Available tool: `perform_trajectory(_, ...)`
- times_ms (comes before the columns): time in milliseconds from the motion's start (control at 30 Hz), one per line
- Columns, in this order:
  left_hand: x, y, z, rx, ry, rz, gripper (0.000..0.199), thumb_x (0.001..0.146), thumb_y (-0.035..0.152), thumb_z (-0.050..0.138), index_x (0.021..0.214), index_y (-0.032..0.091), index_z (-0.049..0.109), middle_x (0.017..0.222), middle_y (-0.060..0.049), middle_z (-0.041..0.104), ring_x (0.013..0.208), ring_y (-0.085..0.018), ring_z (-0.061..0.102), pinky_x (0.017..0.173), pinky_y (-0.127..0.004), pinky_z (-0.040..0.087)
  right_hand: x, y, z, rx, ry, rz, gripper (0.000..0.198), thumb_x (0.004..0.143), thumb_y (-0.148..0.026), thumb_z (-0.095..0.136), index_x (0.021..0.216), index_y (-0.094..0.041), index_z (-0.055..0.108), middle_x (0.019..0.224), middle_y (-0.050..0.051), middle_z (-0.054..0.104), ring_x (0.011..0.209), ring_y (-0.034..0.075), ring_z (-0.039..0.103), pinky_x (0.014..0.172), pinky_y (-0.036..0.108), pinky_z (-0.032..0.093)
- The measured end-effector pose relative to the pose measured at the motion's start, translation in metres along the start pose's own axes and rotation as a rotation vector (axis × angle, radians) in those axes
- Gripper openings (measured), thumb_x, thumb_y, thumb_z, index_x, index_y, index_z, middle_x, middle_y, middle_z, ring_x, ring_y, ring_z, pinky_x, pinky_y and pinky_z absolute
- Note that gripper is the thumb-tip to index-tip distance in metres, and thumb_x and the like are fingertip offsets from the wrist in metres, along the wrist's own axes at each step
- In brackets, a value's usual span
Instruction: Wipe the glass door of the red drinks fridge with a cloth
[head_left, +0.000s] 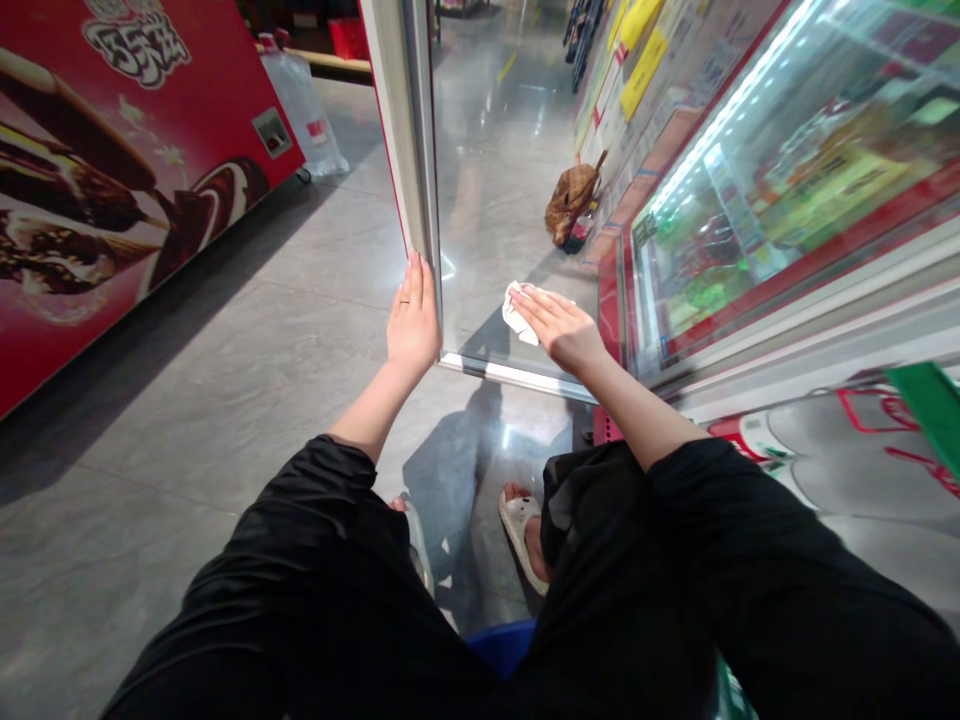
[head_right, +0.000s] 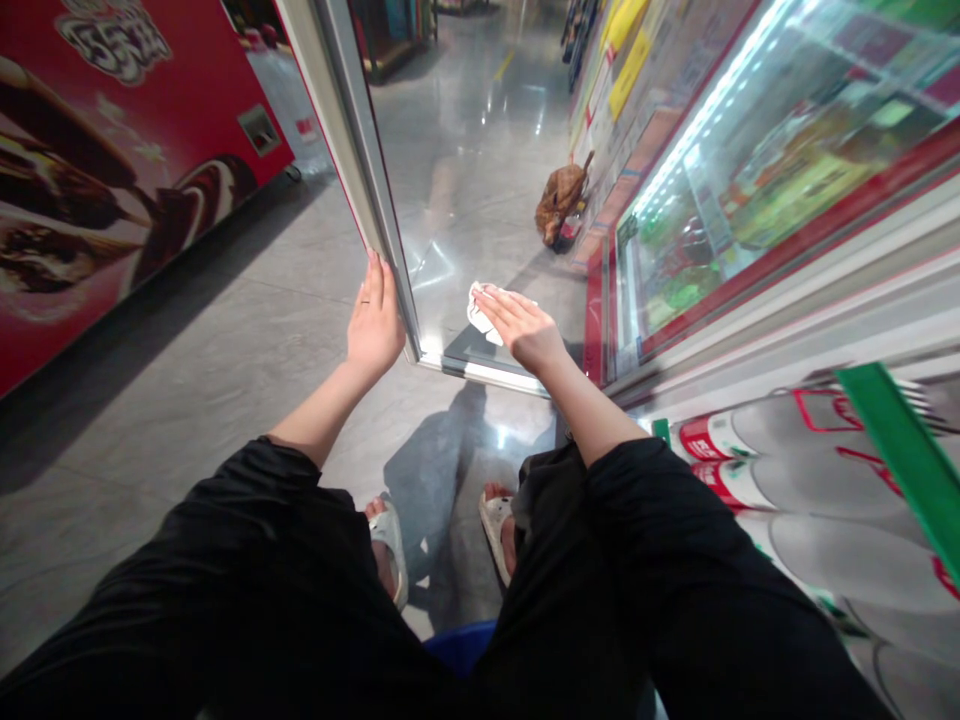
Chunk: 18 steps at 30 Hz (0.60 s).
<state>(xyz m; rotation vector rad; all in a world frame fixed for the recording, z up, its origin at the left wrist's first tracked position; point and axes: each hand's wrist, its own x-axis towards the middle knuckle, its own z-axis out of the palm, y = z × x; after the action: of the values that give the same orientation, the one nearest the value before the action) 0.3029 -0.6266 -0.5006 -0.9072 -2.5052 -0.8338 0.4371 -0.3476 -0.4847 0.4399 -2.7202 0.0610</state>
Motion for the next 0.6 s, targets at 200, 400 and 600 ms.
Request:
perform_trajectory(200,-0.001,0.002,-0.002,0.013,-0.003,-0.004,0.081,0.1,0.005,0.028,0.18,0.009,0.021,0.19,-0.017,0.019,0.177,-0.027,0.02,0.145,-0.049,0.025,-0.014,0.006,0.004,0.035,-0.094,-0.057,0.055,0.118,-0.018,0.035,0.17,-0.02,0.052,0.171,0.004,0.056,0.161,0.021,0.056,0.133,0.045,0.051)
perform_trajectory(400,-0.003,0.0,-0.001,0.074,0.015,0.023,0.082,0.097,0.007,0.034,0.178,0.004,0.022,0.189,-0.022,0.019,0.178,-0.028,0.018,0.144,-0.053,0.028,-0.014,0.014,-0.009,0.027,-0.034,-0.024,0.055,0.119,-0.02,0.035,0.173,-0.026,0.045,0.172,0.0,0.055,0.162,0.019,0.054,0.133,0.048,0.052)
perform_trajectory(600,-0.003,-0.009,0.0,0.054,0.042,0.061,0.083,0.1,0.009,0.036,0.181,0.012,0.018,0.189,-0.017,0.024,0.177,-0.025,0.021,0.145,-0.047,0.026,-0.02,0.009,-0.002,-0.019,-0.034,-0.015,0.056,0.118,-0.017,0.033,0.173,-0.019,0.047,0.174,0.005,0.054,0.164,0.019,0.051,0.135,0.044,0.048)
